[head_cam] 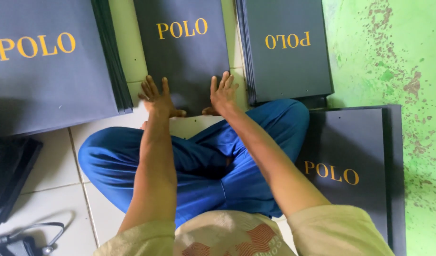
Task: The person sits cross-legged on the floor and folds a flat, dark blue paper sheet with gold lettering into a box shape. They fold the side flaps inward, tuck the top flaps to secure the structure, and then place the finished box onto a stack of similar boxes.
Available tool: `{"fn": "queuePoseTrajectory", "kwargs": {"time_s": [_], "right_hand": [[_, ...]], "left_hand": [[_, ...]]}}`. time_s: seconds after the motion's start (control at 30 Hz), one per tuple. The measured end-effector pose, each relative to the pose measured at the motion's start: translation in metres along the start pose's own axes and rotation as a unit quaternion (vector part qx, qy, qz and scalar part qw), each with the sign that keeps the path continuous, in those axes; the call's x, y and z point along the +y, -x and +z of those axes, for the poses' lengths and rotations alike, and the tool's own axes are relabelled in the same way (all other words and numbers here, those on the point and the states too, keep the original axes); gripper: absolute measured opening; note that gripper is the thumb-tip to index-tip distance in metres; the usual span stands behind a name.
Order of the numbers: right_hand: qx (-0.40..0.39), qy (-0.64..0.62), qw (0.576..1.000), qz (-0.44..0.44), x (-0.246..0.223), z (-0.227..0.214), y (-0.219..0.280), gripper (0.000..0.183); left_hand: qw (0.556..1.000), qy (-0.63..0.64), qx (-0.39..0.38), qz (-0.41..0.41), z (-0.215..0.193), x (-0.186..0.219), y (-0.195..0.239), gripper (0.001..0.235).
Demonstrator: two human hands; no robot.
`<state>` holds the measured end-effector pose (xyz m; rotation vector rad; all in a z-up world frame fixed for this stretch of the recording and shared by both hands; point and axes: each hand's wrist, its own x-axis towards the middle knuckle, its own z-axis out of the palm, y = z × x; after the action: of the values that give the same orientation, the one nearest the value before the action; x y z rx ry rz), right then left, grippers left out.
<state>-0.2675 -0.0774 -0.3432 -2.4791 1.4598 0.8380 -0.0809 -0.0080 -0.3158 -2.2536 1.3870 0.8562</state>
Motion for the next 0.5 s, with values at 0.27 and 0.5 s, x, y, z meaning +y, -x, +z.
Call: {"fn": "queuePoseTrajectory", "kwargs": {"time_s": [0.27, 0.5], "right_hand": [[0.004, -0.007, 0.999, -0.040, 0.028, -0.015, -0.013, 0.139], [0.039, -0.005, 0.996, -0.079, 0.083, -0.007, -0.044, 0.089]], "left_hand": [[0.996, 0.010, 0.053, 0.072, 0.027, -0.035, -0.030, 0.136], [0.994, 0.040, 0.064, 0.076, 0.043, -0.051, -0.069, 0.098]]}}
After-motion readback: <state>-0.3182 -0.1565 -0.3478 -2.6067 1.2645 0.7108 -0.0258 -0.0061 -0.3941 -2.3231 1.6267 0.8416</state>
